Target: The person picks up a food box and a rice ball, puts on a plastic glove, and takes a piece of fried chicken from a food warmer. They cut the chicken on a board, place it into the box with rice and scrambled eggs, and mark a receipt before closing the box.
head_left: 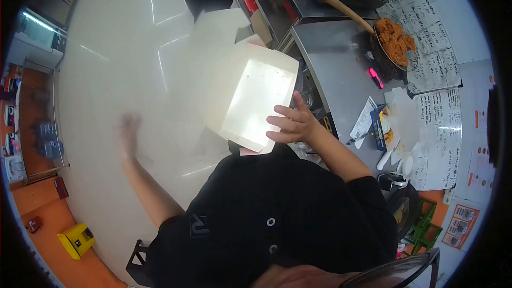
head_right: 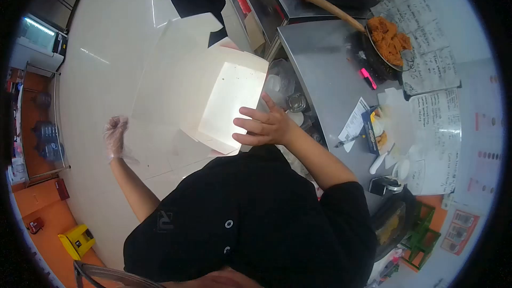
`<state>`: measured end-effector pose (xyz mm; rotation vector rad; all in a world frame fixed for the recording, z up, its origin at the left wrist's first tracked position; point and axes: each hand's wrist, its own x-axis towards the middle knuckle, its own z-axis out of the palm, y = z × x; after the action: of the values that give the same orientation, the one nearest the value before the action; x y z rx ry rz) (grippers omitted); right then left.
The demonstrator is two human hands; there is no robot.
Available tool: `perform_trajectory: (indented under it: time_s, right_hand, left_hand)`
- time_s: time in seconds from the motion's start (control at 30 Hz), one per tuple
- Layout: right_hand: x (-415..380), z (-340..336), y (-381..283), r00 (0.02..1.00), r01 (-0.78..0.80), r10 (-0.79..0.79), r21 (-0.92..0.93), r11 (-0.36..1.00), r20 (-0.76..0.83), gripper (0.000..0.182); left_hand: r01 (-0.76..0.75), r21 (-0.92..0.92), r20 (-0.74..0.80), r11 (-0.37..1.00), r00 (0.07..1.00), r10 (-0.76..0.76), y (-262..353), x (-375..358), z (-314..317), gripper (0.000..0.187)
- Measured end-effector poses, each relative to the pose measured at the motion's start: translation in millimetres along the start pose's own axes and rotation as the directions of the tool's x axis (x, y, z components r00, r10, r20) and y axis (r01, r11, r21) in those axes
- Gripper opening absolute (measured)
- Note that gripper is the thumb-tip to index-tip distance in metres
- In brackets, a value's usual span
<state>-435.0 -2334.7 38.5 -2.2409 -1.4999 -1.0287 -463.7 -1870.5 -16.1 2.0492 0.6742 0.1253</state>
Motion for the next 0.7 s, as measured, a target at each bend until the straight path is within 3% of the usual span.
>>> perform_trajectory:
  time_s: [0.07,0.13,0.17,0.23,0.27,0.33,0.43,0.47,0.53,0.57,0.63,0.7]
  right_hand:
    - [1,-3,-2,0.999,0.014,-0.013,0.026,1.000,-0.032,0.031]
    - [-1,-6,-4,0.998,-0.009,0.010,0.027,1.000,-0.064,0.029]
    - [-3,-5,-4,0.998,-0.007,0.009,0.028,1.000,-0.068,0.029]
    - [-10,0,-4,0.999,-0.009,0.008,-0.020,1.000,-0.043,0.030]
    - [-12,2,-4,0.999,-0.005,0.004,-0.018,1.000,-0.046,0.030]
    - [-15,8,-6,0.999,-0.032,0.032,0.005,0.999,0.035,0.031]
    - [-30,25,-1,0.982,-0.124,0.119,0.029,0.992,0.149,0.033]
    - [-39,26,4,0.973,-0.177,0.173,0.015,0.984,0.154,0.034]
    - [-67,18,17,0.961,-0.255,0.258,-0.043,0.966,0.101,0.036]
    - [-82,10,24,0.946,-0.318,0.322,-0.078,0.945,0.044,0.038]
    - [-110,-10,36,0.919,-0.383,0.393,-0.156,0.911,0.039,0.041]
    - [-138,-29,46,0.886,-0.445,0.462,-0.229,0.866,0.026,0.044]
  left_hand:
    - [0.063,0.017,-0.050,0.998,0.997,-0.062,10,-6,1,0.027]
    - [-0.267,-0.082,-0.029,0.960,0.964,0.265,32,-21,8,0.036]
    - [-0.268,-0.080,-0.032,0.960,0.963,0.266,54,-34,11,0.036]
    - [-0.201,-0.325,0.001,0.924,0.977,0.213,96,-60,17,0.050]
    - [-0.202,-0.324,-0.004,0.924,0.977,0.212,100,-65,18,0.050]
    - [-0.233,-0.506,0.299,0.830,0.855,0.423,107,-72,18,0.061]
    - [-0.311,-0.558,0.299,0.769,0.789,0.536,124,-90,26,0.068]
    - [-0.309,-0.558,0.314,0.770,0.780,0.541,125,-93,23,0.068]
    - [-0.375,-0.234,0.279,0.897,0.858,0.432,123,-96,16,0.047]
    - [-0.385,-0.243,0.298,0.890,0.844,0.446,118,-94,14,0.047]
    - [-0.245,-0.172,0.188,0.954,0.942,0.276,104,-87,10,0.049]
    - [-0.243,-0.137,0.174,0.960,0.949,0.264,101,-88,13,0.047]
